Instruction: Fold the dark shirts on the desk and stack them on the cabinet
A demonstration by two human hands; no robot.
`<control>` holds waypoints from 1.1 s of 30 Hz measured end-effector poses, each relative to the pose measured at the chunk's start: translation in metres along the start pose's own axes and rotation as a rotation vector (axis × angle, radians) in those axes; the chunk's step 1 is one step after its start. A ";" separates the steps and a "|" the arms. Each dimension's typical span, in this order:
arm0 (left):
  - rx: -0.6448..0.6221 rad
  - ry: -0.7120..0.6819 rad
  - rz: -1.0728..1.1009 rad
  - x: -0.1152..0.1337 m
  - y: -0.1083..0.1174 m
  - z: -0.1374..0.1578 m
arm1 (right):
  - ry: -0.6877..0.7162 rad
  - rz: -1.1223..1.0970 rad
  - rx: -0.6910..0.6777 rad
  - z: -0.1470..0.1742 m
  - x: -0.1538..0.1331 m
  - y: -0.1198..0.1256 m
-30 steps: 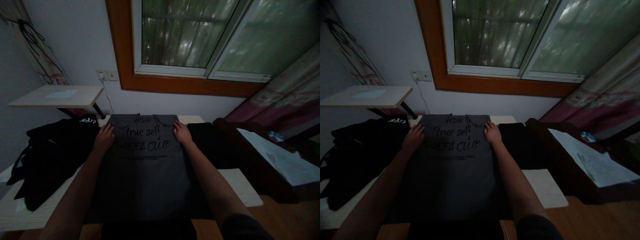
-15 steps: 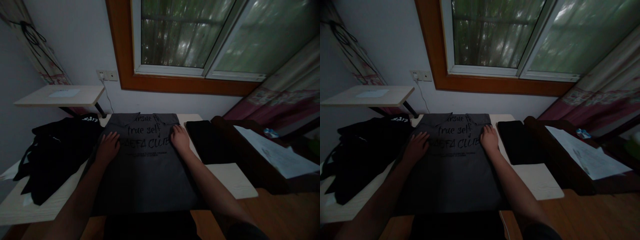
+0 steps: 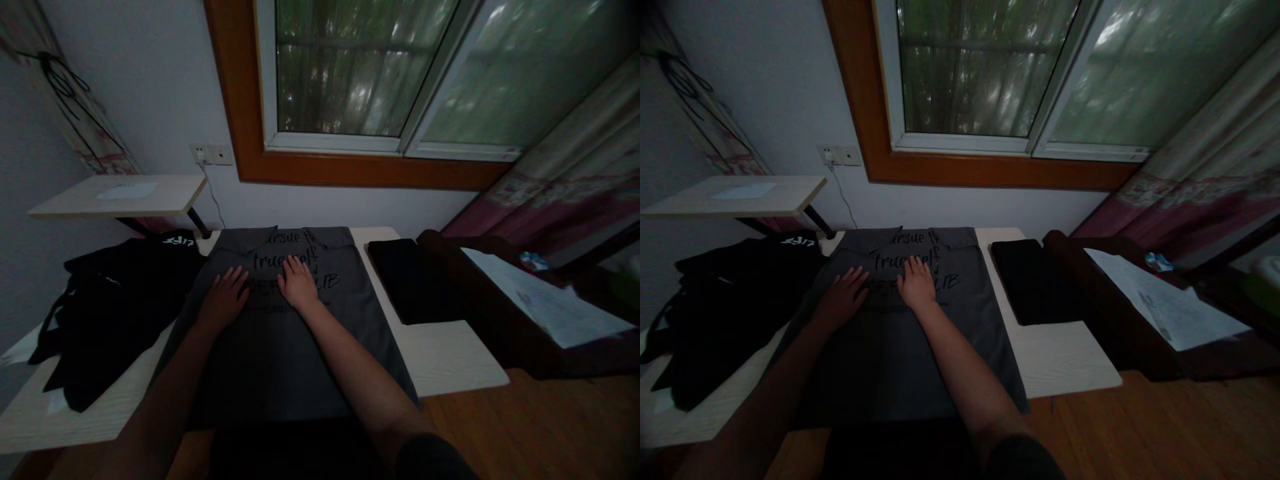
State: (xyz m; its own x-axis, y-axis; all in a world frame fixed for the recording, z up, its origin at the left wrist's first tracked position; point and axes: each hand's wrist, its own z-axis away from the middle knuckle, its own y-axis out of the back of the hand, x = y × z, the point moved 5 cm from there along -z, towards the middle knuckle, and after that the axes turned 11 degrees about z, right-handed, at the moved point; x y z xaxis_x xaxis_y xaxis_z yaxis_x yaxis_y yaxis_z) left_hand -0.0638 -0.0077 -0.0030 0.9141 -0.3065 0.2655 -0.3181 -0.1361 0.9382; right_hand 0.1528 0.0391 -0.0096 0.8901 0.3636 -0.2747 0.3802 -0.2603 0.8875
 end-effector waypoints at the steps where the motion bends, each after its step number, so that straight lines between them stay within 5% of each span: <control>1: -0.003 0.002 -0.004 -0.002 0.000 0.001 | -0.007 -0.004 0.016 0.001 0.009 0.002; 14: 0.023 0.057 -0.067 -0.018 0.001 0.028 | -0.142 0.261 0.072 0.038 0.163 0.063; 25: 0.004 0.035 -0.093 -0.011 -0.001 0.053 | -0.126 0.284 0.045 0.040 0.169 0.070; 33: 0.015 0.045 -0.109 -0.023 0.017 0.075 | -0.126 0.308 0.039 0.046 0.176 0.074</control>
State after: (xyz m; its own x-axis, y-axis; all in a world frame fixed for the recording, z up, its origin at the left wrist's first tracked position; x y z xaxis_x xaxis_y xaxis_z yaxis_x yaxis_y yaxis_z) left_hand -0.1089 -0.0734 -0.0101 0.9537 -0.2466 0.1721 -0.2196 -0.1805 0.9587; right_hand 0.3494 0.0424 -0.0097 0.9879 0.1495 -0.0413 0.0955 -0.3762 0.9216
